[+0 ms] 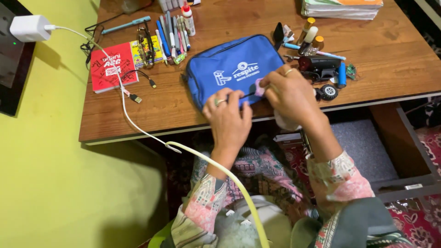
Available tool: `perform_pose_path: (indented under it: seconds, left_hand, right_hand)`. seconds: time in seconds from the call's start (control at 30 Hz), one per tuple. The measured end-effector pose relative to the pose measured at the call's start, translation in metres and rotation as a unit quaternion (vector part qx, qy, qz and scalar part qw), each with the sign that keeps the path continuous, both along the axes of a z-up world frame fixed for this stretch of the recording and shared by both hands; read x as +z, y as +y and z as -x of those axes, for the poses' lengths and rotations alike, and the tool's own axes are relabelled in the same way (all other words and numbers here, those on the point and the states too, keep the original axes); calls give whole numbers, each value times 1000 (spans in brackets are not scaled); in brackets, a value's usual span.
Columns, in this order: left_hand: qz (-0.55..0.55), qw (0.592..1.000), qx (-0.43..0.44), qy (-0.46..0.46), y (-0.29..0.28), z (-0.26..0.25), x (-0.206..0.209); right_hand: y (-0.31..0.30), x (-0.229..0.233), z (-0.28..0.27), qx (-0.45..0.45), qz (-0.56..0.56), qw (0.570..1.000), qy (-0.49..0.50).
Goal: The person wipes the exterior and interior of a blue zippered pouch with a cloth, then wipes a small black handheld device. The pouch is placed on a wooden desk with various stationery items nearby.
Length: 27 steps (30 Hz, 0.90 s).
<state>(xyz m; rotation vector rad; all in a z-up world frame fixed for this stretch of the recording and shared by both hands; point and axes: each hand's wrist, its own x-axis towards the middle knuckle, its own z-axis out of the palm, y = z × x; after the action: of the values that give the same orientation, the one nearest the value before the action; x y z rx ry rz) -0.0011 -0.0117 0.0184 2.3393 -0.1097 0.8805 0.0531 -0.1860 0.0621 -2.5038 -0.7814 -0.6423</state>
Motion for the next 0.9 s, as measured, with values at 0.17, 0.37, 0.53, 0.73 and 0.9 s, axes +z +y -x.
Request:
perform_pose_path:
  seconds: [0.17,0.37,0.53,0.73,0.9]
  left_hand:
    - [-32,998,-45,7,-11,-11,1]
    - [-2,999,-49,15,-3,-10,1]
    - [9,999,-47,19,-3,-9,4]
    - [-7,998,-41,38,-1,-8,5]
    - [-5,999,-40,36,4,-6,7]
  right_hand:
    - [21,5,17,-9,-27,1000,-3]
    - [-8,14,9,-67,-34,997,19]
    - [-20,18,4,-70,-39,997,3]
    - [26,7,27,-6,-35,999,29]
    - [22,12,21,-4,-28,999,46]
